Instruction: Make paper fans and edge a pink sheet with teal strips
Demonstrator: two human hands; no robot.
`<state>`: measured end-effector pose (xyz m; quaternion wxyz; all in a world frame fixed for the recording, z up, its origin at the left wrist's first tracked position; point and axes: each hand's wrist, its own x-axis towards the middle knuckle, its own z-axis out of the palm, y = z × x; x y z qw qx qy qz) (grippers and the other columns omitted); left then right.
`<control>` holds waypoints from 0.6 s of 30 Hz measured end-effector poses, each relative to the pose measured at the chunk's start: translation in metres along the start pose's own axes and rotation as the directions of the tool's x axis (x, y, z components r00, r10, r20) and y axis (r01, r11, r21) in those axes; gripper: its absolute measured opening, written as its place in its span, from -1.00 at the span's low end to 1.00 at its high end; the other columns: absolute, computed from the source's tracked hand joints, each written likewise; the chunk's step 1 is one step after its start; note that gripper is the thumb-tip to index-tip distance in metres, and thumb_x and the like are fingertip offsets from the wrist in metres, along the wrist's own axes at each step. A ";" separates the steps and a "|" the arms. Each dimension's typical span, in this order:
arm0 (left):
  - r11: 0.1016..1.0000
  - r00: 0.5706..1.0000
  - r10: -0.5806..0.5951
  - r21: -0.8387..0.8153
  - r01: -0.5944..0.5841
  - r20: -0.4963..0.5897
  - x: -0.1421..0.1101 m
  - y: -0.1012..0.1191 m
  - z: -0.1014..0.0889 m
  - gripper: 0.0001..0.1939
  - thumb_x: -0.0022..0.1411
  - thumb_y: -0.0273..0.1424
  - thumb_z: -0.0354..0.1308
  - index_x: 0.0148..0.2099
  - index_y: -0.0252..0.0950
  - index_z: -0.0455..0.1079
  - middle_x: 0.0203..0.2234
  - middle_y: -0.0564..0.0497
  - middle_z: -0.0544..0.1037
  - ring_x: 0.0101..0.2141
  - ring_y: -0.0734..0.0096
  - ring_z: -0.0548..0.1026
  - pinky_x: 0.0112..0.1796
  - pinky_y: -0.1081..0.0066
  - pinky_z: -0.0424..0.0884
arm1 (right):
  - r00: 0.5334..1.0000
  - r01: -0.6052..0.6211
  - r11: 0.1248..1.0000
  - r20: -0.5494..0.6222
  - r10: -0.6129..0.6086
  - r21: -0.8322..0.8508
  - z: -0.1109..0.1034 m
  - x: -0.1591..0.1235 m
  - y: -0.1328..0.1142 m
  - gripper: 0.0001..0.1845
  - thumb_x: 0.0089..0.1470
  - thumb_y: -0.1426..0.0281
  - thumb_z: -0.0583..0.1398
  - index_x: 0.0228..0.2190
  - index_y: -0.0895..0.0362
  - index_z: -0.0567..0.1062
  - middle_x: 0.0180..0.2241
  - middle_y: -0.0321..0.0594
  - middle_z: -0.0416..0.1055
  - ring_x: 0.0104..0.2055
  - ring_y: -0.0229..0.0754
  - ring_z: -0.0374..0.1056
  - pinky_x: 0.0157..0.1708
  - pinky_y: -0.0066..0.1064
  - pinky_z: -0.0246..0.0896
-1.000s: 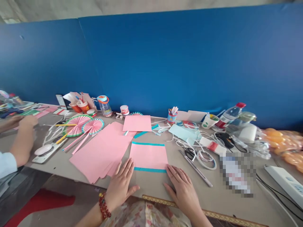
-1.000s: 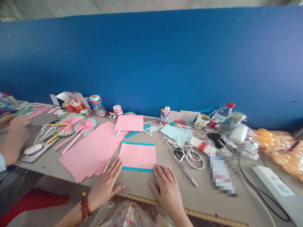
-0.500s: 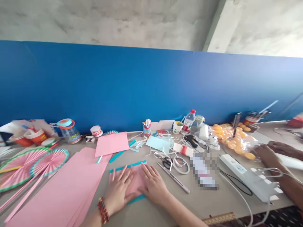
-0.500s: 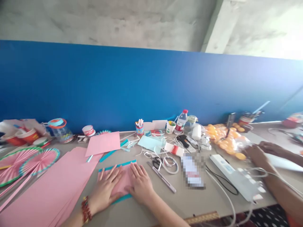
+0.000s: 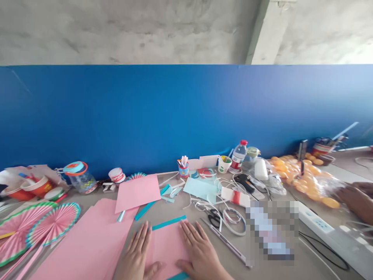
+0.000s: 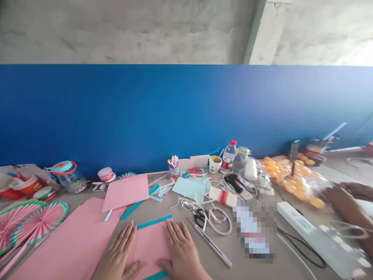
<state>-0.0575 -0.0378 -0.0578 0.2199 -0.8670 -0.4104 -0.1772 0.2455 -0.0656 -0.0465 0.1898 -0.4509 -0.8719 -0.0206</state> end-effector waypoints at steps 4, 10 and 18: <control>1.000 1.000 -0.025 -0.003 0.025 0.004 -0.009 0.002 -0.001 0.03 0.23 0.13 0.03 0.47 -0.41 -0.23 0.28 -0.25 0.25 0.19 -0.01 0.35 0.07 0.17 0.33 | 0.996 0.038 0.997 -0.082 -0.043 -0.061 0.012 0.000 0.006 0.04 0.21 -0.08 0.05 0.37 0.16 -0.38 0.32 0.02 0.04 0.26 0.19 0.20 0.20 0.07 0.10; 0.993 0.983 -0.119 0.015 0.118 0.143 0.016 -0.034 -0.019 -0.36 0.36 -0.25 -0.02 0.43 -0.24 0.00 0.36 -0.13 0.13 0.30 0.09 0.18 0.19 0.11 0.23 | 0.990 0.053 0.996 -0.124 -0.063 -0.078 0.018 0.000 0.012 0.01 0.21 -0.04 0.07 0.39 0.13 -0.33 0.31 -0.02 0.09 0.22 0.17 0.26 0.15 0.04 0.13; 0.987 0.974 -0.114 -0.089 0.133 0.197 0.093 -0.119 0.001 -0.40 0.18 -0.52 0.01 0.29 -0.31 0.27 0.27 -0.16 0.30 0.28 0.08 0.22 0.23 0.00 0.15 | 0.997 0.004 0.997 -0.081 -0.010 -0.073 -0.001 0.002 0.001 -0.01 0.23 -0.03 0.07 0.39 0.13 -0.33 0.33 -0.03 0.05 0.26 0.15 0.21 0.18 0.07 0.10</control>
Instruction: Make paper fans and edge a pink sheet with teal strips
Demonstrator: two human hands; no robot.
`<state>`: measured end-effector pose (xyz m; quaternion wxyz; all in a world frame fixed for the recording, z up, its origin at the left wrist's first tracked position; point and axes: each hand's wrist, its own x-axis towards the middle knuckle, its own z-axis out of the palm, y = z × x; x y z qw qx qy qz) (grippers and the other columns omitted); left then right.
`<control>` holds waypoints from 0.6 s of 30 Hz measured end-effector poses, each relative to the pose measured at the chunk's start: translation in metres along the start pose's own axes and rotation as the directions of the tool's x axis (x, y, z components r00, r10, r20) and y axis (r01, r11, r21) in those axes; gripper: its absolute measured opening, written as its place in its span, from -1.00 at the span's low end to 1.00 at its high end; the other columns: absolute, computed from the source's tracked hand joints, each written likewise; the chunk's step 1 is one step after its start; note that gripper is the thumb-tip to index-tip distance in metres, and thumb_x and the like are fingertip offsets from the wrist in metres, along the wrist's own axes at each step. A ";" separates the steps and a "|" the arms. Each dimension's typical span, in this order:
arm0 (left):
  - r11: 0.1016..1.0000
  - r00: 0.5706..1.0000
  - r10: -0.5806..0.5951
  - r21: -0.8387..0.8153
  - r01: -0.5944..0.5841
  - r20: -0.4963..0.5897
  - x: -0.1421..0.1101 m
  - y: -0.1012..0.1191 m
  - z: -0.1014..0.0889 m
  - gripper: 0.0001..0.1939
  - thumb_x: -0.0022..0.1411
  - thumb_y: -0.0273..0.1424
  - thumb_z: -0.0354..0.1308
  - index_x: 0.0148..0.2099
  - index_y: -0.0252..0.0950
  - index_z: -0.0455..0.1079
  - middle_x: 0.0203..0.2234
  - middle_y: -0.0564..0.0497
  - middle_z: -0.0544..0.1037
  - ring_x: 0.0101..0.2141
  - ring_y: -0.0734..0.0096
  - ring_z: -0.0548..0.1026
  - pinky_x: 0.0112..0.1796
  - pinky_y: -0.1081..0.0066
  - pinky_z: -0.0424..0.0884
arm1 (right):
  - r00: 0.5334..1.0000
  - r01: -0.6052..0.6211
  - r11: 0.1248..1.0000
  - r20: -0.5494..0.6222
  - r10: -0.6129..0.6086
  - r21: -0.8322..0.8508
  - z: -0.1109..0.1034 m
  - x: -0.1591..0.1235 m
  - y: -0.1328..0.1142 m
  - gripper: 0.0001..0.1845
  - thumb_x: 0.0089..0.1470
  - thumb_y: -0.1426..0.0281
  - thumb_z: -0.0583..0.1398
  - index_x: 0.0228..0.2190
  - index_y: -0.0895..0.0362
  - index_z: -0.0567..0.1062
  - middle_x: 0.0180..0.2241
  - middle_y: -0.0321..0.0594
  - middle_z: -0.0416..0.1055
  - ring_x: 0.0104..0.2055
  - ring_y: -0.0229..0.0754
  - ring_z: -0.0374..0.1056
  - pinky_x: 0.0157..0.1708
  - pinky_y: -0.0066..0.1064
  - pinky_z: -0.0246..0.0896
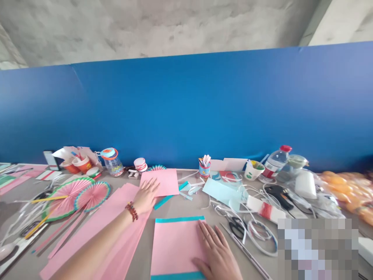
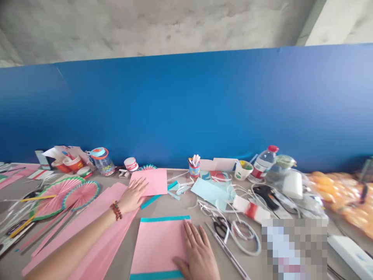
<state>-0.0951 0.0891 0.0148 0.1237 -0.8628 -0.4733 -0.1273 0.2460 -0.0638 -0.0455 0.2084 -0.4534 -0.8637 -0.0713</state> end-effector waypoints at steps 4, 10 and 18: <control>0.996 0.995 0.008 -0.084 -0.017 -0.099 0.013 -0.003 0.011 -0.59 0.22 -0.50 -0.01 0.07 -0.28 0.47 0.05 -0.13 0.54 0.07 0.19 0.48 0.12 0.18 0.33 | 0.998 -0.019 1.000 0.056 0.018 0.023 -0.003 0.000 -0.002 0.00 0.21 -0.06 0.08 0.39 0.11 -0.30 0.35 -0.05 0.00 0.30 0.15 0.14 0.21 0.09 0.08; 0.967 0.912 -0.244 -0.155 0.203 -0.330 0.023 -0.033 -0.035 -0.66 0.40 -0.37 -0.14 -0.11 -0.27 0.47 -0.23 -0.10 0.63 -0.24 0.26 0.59 -0.20 0.36 0.45 | 0.998 -0.044 0.999 0.044 0.043 0.024 -0.002 -0.001 -0.002 -0.05 0.23 -0.03 0.08 0.39 0.11 -0.24 0.35 -0.05 0.02 0.30 0.14 0.14 0.23 0.10 0.04; 0.907 0.665 -0.418 -0.249 0.339 -0.619 0.025 -0.053 -0.086 -0.66 0.42 -0.26 -0.09 -0.08 -0.39 0.42 -0.22 -0.21 0.60 -0.20 0.22 0.56 -0.13 0.33 0.42 | 0.996 -0.054 0.997 0.075 0.050 0.051 -0.007 0.000 -0.004 -0.12 0.24 0.01 0.08 0.38 0.11 -0.13 0.34 -0.05 0.04 0.31 0.12 0.12 0.25 0.12 0.00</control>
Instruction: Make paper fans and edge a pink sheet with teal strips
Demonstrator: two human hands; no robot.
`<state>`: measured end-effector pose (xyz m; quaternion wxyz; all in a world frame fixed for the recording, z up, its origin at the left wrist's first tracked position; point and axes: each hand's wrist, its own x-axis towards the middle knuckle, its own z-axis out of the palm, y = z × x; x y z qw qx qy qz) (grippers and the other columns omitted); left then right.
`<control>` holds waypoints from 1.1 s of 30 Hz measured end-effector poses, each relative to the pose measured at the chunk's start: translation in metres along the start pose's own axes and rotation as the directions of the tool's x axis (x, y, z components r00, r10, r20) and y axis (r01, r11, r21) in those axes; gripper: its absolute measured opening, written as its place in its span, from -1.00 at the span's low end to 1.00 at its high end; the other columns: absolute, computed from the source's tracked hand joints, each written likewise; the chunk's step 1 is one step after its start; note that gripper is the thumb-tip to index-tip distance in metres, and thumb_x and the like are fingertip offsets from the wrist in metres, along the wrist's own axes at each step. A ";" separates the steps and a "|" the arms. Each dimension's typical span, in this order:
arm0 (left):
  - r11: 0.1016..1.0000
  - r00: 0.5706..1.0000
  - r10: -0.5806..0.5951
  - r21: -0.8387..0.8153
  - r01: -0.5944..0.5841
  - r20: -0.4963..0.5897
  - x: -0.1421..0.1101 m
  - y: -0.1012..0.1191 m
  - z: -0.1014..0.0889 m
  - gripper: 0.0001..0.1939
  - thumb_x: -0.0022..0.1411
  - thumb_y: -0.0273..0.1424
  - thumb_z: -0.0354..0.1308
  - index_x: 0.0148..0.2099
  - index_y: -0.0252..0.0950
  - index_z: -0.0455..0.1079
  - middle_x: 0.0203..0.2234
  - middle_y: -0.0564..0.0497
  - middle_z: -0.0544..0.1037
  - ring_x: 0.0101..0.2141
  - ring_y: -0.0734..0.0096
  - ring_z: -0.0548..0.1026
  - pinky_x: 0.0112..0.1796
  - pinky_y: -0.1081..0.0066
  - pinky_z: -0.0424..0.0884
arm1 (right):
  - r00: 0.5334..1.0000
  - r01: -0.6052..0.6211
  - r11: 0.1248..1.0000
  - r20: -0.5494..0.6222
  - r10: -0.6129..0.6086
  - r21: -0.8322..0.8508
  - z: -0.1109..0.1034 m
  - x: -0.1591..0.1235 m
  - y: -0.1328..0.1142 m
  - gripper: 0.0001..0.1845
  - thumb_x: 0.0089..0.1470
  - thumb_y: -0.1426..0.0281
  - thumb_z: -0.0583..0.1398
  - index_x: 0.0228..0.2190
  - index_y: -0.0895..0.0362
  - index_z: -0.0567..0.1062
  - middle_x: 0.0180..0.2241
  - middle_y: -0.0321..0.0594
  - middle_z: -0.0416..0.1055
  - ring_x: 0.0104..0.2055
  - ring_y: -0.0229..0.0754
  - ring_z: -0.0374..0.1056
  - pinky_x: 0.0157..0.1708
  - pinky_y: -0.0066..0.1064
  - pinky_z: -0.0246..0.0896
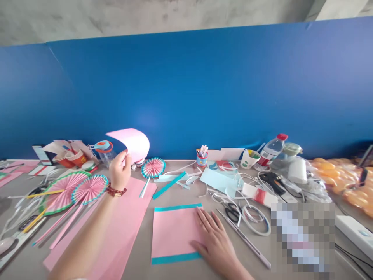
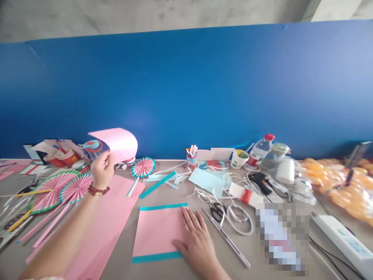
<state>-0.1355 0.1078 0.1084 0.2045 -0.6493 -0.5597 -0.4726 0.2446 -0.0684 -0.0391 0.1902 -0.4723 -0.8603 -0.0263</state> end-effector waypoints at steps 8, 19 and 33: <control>0.919 0.799 0.377 -0.083 -0.385 0.468 -0.040 0.041 0.061 -0.59 0.35 -0.51 -0.12 0.12 -0.25 0.43 0.08 -0.12 0.51 0.12 0.17 0.42 0.16 0.14 0.29 | 0.999 -0.010 1.000 0.052 0.009 0.021 -0.006 0.001 -0.002 -0.15 0.24 -0.03 0.05 0.37 0.11 -0.04 0.36 -0.05 -0.01 0.33 0.14 0.07 0.28 0.13 -0.04; 0.864 0.626 0.474 -0.191 -0.466 0.619 -0.070 0.061 0.120 -0.51 0.19 -0.63 -0.07 0.09 -0.29 0.47 0.12 -0.16 0.48 0.18 0.16 0.37 0.23 0.04 0.15 | 0.987 -0.070 0.994 0.147 0.056 0.089 -0.010 0.003 -0.002 -0.15 0.23 -0.08 0.04 0.35 0.13 0.05 0.37 -0.07 -0.05 0.37 0.14 -0.01 0.32 0.15 -0.11; 0.863 0.614 0.505 -0.377 -0.337 0.607 -0.089 0.076 0.052 -0.71 0.35 -0.37 0.02 0.02 -0.19 0.50 0.08 -0.07 0.51 0.13 0.15 0.41 0.21 -0.02 0.21 | 0.960 -0.262 0.961 0.121 0.251 0.083 -0.071 0.046 0.057 -0.53 0.27 0.20 0.07 0.13 0.08 0.44 0.21 -0.07 0.32 0.20 0.05 0.27 0.18 -0.11 0.18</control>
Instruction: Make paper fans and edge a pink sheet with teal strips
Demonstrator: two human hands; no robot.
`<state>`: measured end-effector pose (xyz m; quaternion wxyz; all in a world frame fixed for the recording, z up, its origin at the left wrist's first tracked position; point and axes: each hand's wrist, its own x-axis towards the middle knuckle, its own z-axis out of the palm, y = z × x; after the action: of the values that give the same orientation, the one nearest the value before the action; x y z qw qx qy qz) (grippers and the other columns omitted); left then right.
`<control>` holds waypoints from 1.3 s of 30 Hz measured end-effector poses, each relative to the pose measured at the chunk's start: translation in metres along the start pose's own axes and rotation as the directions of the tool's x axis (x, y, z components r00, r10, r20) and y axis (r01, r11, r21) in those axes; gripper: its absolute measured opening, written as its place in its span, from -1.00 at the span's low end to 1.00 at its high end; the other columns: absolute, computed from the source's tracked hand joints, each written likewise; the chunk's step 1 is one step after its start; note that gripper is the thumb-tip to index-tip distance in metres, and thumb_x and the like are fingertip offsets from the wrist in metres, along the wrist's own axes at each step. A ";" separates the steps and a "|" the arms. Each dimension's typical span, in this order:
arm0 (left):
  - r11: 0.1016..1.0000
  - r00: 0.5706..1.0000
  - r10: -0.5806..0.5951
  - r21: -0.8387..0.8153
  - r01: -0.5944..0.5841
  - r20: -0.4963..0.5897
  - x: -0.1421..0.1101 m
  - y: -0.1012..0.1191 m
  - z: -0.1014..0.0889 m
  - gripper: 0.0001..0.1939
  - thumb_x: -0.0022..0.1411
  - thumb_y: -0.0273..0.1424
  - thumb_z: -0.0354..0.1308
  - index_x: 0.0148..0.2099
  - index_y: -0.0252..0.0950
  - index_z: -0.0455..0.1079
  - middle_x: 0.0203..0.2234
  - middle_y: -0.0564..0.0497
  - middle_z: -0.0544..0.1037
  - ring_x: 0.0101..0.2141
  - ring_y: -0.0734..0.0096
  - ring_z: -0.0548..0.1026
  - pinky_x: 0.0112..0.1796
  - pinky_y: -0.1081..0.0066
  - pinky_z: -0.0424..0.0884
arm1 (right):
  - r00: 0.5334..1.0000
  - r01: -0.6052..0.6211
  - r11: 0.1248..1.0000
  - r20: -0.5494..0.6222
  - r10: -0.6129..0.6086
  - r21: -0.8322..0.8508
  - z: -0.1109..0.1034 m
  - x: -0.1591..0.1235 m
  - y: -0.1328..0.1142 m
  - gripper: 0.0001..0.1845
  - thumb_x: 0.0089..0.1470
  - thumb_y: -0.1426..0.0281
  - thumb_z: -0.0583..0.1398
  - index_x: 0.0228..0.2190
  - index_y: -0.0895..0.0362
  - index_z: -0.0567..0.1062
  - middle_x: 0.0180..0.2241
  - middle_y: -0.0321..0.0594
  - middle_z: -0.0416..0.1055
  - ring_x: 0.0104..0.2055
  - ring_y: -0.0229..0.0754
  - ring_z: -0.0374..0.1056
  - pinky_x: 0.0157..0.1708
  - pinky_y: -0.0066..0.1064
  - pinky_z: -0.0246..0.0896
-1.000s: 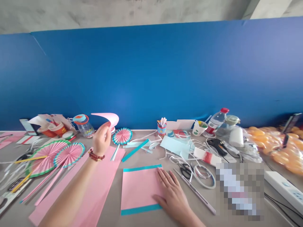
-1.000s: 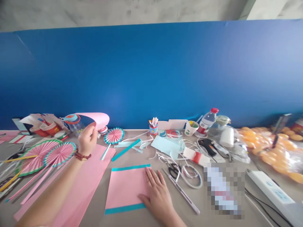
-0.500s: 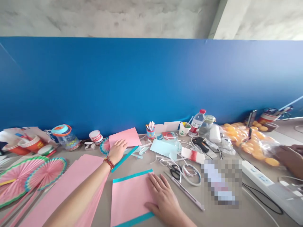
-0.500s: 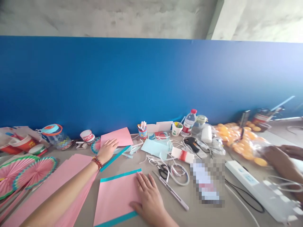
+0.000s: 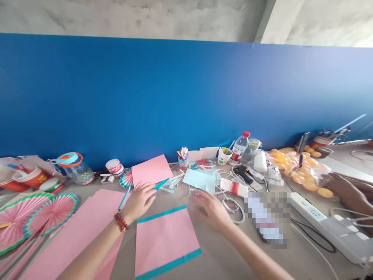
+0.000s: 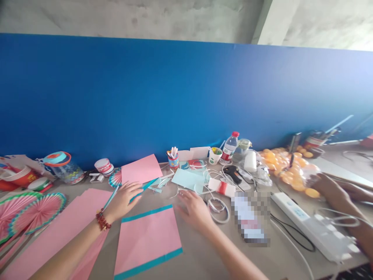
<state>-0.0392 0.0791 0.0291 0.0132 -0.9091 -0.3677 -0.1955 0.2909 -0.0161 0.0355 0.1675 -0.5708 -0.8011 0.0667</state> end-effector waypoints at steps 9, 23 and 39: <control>0.995 0.998 -0.067 -0.072 0.068 0.011 -0.053 0.023 -0.026 -0.72 0.39 -0.31 0.02 0.03 -0.16 0.50 0.07 -0.04 0.53 0.17 0.14 0.39 0.20 -0.05 0.26 | 0.982 -0.159 0.970 0.075 0.175 -0.185 0.005 0.060 0.062 -0.57 0.10 0.31 0.23 0.00 0.19 0.49 0.02 0.05 0.46 0.02 0.12 0.39 -0.01 -0.19 0.24; 0.987 0.989 -0.144 -0.066 0.146 0.036 -0.109 0.052 -0.011 -0.74 0.37 -0.32 0.05 0.00 -0.14 0.52 0.06 -0.02 0.53 0.08 0.19 0.47 0.07 0.18 0.47 | 0.833 -0.181 0.862 -0.391 0.390 0.474 0.004 0.051 0.107 -0.72 0.03 0.14 0.19 -0.38 0.06 0.59 -0.26 -0.19 0.58 -0.20 -0.07 0.46 -0.17 -0.31 0.30; 0.991 0.992 -0.085 -0.099 0.095 0.094 -0.099 0.073 -0.011 -0.56 0.39 -0.34 0.04 0.28 -0.05 0.28 0.23 0.03 0.37 0.19 0.25 0.37 0.17 0.23 0.36 | 0.390 0.116 0.316 -0.336 0.857 0.942 -0.021 0.037 0.114 -0.53 -0.23 0.07 0.38 -0.32 0.13 0.55 -0.46 -0.31 0.49 -0.45 -0.26 0.39 -0.42 -0.42 0.36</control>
<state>-0.0580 -0.0413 0.0117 -0.0593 -0.8988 -0.3979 -0.1738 0.3891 0.0554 0.0285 0.7641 -0.5472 -0.2522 0.2304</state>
